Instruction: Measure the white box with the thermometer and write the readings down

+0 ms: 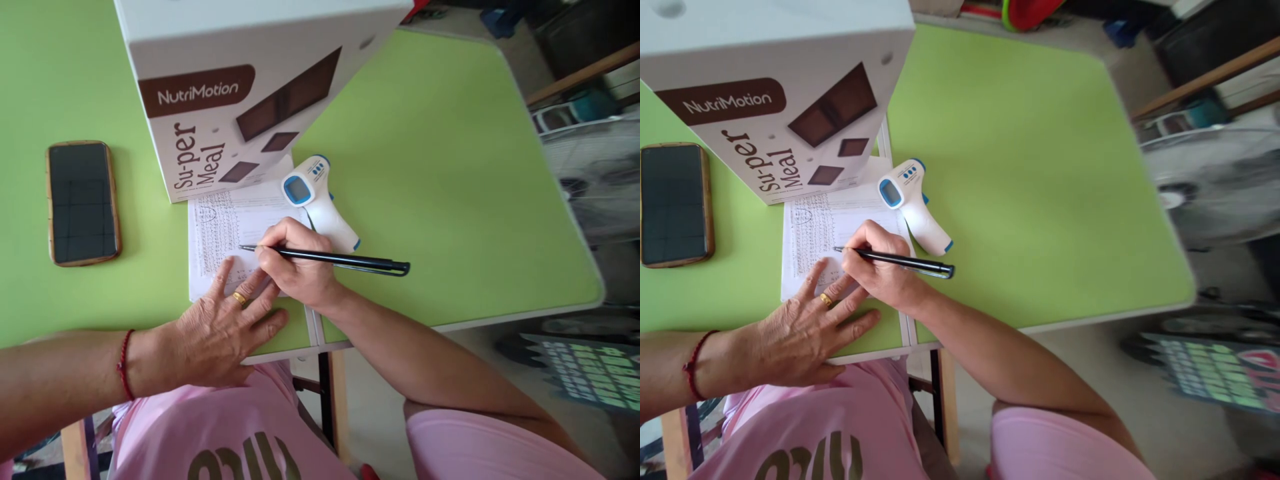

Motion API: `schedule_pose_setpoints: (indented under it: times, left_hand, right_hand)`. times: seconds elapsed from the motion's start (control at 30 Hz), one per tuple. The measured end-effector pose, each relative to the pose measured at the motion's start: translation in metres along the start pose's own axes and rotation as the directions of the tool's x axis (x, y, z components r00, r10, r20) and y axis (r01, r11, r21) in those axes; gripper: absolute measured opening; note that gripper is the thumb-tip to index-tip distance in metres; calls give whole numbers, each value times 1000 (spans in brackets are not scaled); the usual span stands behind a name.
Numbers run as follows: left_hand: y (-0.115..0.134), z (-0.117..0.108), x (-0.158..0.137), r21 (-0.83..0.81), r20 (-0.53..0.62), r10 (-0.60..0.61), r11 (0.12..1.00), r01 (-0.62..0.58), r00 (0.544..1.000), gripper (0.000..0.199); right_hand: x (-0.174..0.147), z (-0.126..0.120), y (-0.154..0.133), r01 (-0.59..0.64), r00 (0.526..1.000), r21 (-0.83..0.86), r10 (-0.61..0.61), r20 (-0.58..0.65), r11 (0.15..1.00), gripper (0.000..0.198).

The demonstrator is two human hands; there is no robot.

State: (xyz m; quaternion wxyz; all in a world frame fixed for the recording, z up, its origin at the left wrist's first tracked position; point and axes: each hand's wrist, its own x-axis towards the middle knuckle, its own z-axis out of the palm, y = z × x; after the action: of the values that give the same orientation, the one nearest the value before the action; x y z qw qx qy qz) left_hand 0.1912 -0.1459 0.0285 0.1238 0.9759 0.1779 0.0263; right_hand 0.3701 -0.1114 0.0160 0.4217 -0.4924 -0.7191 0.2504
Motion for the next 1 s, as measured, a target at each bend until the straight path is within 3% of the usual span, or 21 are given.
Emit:
schedule_pose_setpoints:
  times: [0.3,0.5,0.57,0.63,0.7,0.77,0.8,0.83,0.87,0.9,1.0]
  left_hand:
    - [-1,-1,0,0,9,6,1000,-6,1000,88]
    - [0,2,-2,26,-8,12,1000,-12,1000,86]
    - [-1,1,-3,52,-45,31,998,-29,999,87]
    - [-7,-1,-2,46,-177,64,997,-56,982,84]
    - [-20,-5,1,-2,-430,81,996,-90,899,72]
    - [-39,-11,5,-27,-704,63,993,-116,707,47]
    - [-49,-13,6,16,-818,77,994,-111,570,38]
    - [-60,-16,7,46,-892,74,996,-73,447,31]
    - [-69,-17,7,41,-930,39,999,-2,367,32]
    - [-77,-19,7,28,-950,6,997,66,313,39]
    - [-94,-19,4,-39,-952,-102,976,215,288,55]
  right_hand:
    - [0,-1,2,30,998,-9,-30,-58,1000,15]
    - [6,-7,8,178,972,-143,-197,-129,974,8]
    - [9,-11,12,248,959,-203,-270,-89,947,4]
    - [11,-15,17,300,948,-271,-317,-24,915,11]
    - [11,-18,21,321,941,-374,-337,24,870,15]
    - [10,-20,24,329,938,-493,-341,68,805,17]
    - [10,-21,25,333,937,-541,-337,96,772,18]
    - [9,-22,26,336,938,-575,-320,133,746,19]
    - [8,-22,27,336,940,-597,-294,172,728,22]
    - [8,-22,28,333,943,-609,-263,205,720,25]
    - [9,-22,30,315,946,-603,-188,266,733,37]
